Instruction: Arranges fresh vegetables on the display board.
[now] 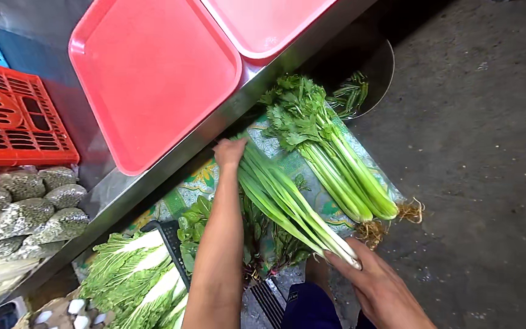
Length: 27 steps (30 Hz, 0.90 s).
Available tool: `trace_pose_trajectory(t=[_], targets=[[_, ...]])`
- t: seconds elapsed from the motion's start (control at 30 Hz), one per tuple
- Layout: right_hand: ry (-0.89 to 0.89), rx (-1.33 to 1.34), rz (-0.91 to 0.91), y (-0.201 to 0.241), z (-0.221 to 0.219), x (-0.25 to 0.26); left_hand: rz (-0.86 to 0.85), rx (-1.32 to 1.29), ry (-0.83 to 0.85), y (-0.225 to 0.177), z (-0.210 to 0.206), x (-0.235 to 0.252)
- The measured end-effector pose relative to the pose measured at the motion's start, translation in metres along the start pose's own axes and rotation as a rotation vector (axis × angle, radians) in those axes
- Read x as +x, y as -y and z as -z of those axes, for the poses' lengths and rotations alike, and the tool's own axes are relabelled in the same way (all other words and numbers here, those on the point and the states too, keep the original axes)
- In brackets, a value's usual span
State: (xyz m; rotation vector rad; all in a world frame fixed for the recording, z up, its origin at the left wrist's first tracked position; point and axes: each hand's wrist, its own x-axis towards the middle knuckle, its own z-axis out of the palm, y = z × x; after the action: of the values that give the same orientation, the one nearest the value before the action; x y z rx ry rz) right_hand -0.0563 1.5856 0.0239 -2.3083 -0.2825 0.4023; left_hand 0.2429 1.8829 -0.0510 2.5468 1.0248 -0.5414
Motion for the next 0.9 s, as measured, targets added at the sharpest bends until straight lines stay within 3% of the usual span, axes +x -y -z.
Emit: trace_pose_trajectory(t=[0.07, 0.17, 0.3, 0.43, 0.53, 0.6, 0.9], targets=[[-0.040, 0.077, -0.008, 0.000, 0.006, 0.004, 0.022, -0.111, 0.001, 0.002, -0.002, 0.011], [-0.132, 0.218, -0.113, -0.011, 0.016, 0.009, 0.008, -0.610, -0.015, -0.007, -0.009, 0.014], [-0.252, 0.356, -0.229, -0.037, 0.014, 0.001, -0.149, -1.122, 0.129, -0.017, -0.023, -0.006], [-0.278, 0.375, -0.244, -0.043, -0.005, -0.014, -0.100, -1.042, 0.062, 0.009, -0.031, -0.067], [-0.286, 0.425, -0.253, -0.037, -0.030, -0.022, 0.011, -1.046, 0.210, 0.020, -0.046, -0.112], [-0.319, 0.449, -0.260, -0.037, -0.047, -0.025, -0.039, -1.034, 0.248, 0.017, -0.061, -0.126], [-0.430, 0.742, -0.472, -0.052, -0.078, -0.022, -0.227, -0.613, -0.048, -0.012, -0.102, -0.133]])
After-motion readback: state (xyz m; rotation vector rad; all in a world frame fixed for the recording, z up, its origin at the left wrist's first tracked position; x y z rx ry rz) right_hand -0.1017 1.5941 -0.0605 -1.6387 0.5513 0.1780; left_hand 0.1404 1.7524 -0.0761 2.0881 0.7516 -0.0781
